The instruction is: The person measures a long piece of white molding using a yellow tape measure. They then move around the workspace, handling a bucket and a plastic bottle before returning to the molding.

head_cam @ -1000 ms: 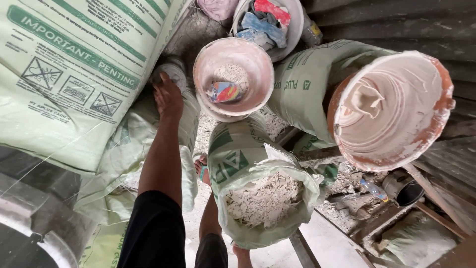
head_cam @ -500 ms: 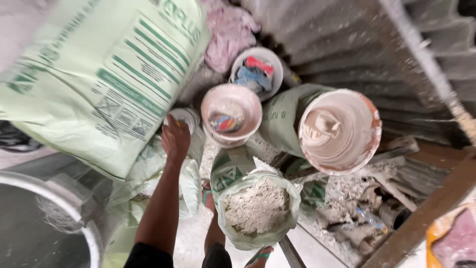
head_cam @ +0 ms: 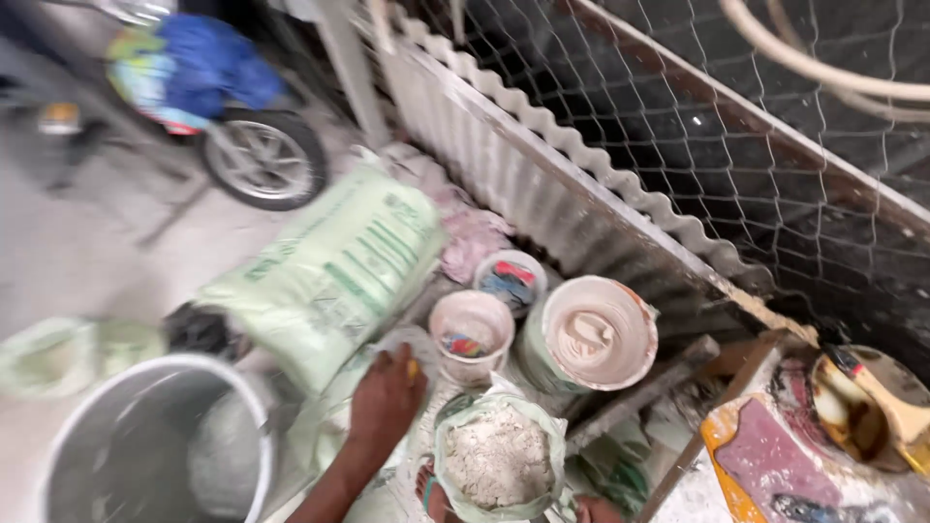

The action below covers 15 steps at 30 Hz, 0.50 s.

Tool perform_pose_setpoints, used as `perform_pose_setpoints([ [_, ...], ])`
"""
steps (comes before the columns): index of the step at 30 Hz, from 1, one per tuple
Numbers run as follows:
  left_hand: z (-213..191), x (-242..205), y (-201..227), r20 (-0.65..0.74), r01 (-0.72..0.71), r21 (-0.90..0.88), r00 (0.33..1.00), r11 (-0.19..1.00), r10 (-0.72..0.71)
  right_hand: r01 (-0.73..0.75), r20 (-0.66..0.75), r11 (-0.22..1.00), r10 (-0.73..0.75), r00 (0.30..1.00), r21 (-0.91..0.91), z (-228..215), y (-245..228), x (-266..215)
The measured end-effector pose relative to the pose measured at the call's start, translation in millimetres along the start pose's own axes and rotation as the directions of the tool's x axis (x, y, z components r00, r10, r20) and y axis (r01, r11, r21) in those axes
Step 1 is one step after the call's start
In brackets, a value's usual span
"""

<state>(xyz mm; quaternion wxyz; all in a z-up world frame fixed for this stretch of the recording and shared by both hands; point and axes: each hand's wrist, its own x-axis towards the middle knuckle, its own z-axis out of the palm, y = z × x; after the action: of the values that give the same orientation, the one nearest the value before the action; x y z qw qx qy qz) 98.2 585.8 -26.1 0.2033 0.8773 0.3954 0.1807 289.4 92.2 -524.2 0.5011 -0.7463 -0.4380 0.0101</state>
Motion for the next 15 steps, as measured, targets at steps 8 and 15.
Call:
perform_pose_setpoints([
  [8,-111,-132,216,-0.007,-0.122,-0.094,0.992,0.988,0.122,-0.426,0.187,0.905,0.417,0.89,0.01,-184,-273,213],
  [15,-82,-229,331,0.233,-0.305,-0.287,0.897,0.908,0.375,0.125,0.494,0.949,-0.26,0.83,0.289,-334,-314,214],
])
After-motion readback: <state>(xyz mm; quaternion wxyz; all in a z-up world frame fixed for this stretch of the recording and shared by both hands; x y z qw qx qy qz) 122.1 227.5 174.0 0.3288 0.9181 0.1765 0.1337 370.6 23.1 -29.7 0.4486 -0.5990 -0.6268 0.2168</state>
